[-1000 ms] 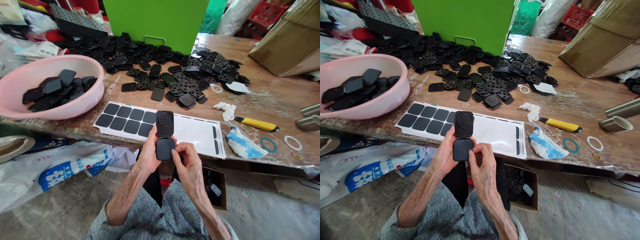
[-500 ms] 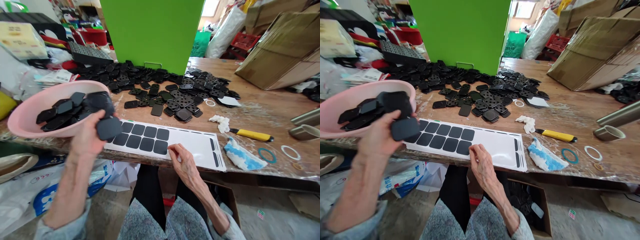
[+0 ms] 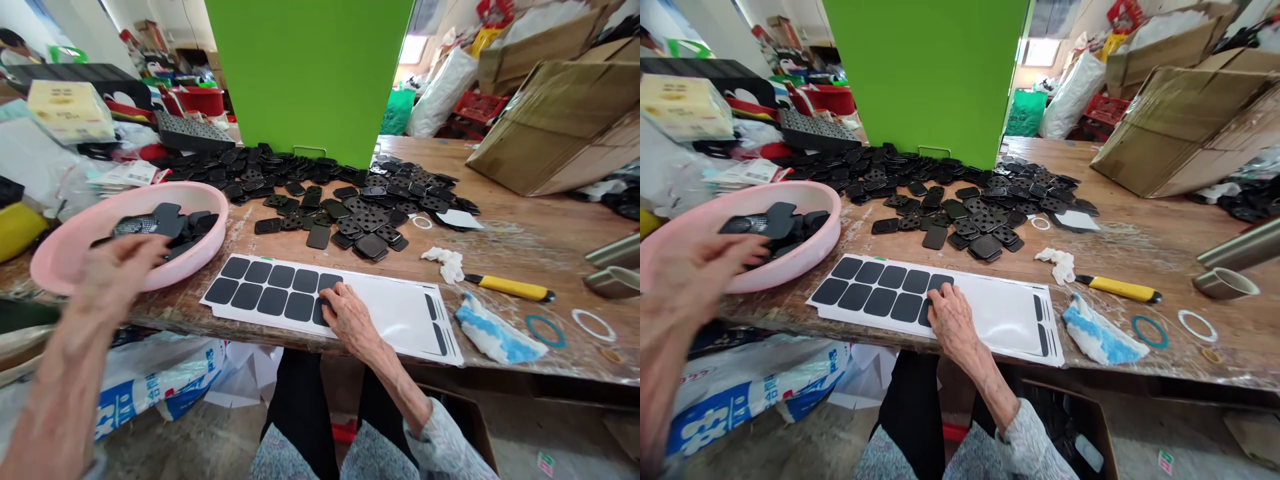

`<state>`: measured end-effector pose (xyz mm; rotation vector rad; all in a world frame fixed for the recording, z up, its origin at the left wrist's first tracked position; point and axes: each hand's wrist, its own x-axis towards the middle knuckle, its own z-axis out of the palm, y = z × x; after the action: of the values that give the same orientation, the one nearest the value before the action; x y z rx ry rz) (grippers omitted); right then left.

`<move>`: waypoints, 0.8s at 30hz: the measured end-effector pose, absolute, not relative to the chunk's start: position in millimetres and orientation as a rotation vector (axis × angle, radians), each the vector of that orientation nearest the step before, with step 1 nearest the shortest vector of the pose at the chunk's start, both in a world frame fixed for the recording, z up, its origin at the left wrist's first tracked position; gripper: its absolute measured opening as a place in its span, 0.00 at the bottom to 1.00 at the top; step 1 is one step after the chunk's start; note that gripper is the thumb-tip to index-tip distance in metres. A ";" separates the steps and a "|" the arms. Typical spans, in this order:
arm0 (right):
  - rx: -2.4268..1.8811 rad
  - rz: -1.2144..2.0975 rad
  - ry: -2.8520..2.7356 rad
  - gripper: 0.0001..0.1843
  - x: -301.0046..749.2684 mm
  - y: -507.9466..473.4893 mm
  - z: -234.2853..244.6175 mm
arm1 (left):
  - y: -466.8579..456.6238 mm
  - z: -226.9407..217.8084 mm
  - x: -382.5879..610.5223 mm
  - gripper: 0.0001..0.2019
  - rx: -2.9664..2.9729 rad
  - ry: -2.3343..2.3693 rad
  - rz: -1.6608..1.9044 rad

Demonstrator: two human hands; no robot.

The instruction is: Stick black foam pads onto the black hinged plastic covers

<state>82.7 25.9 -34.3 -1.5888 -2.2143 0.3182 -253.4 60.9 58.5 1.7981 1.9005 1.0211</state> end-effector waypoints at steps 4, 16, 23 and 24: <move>-1.561 0.288 -2.274 0.10 82.2 33.3 -31.9 | 24.2 19.0 -133.6 0.15 2.192 1.458 0.737; -1.379 0.292 -2.300 0.10 84.9 50.0 -33.4 | 23.0 -42.2 -89.3 0.22 2.436 1.496 0.424; -1.392 0.211 -2.250 0.13 93.7 30.2 -43.4 | 24.2 -46.4 -88.2 0.21 2.432 1.494 0.473; -1.403 0.215 -2.244 0.14 95.7 29.2 -43.2 | 24.5 -47.0 -88.7 0.21 2.438 1.490 0.480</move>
<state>95.7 29.2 -43.2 -1.4032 -2.2437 0.2150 -88.7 24.5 -47.0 2.4381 1.4902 0.4801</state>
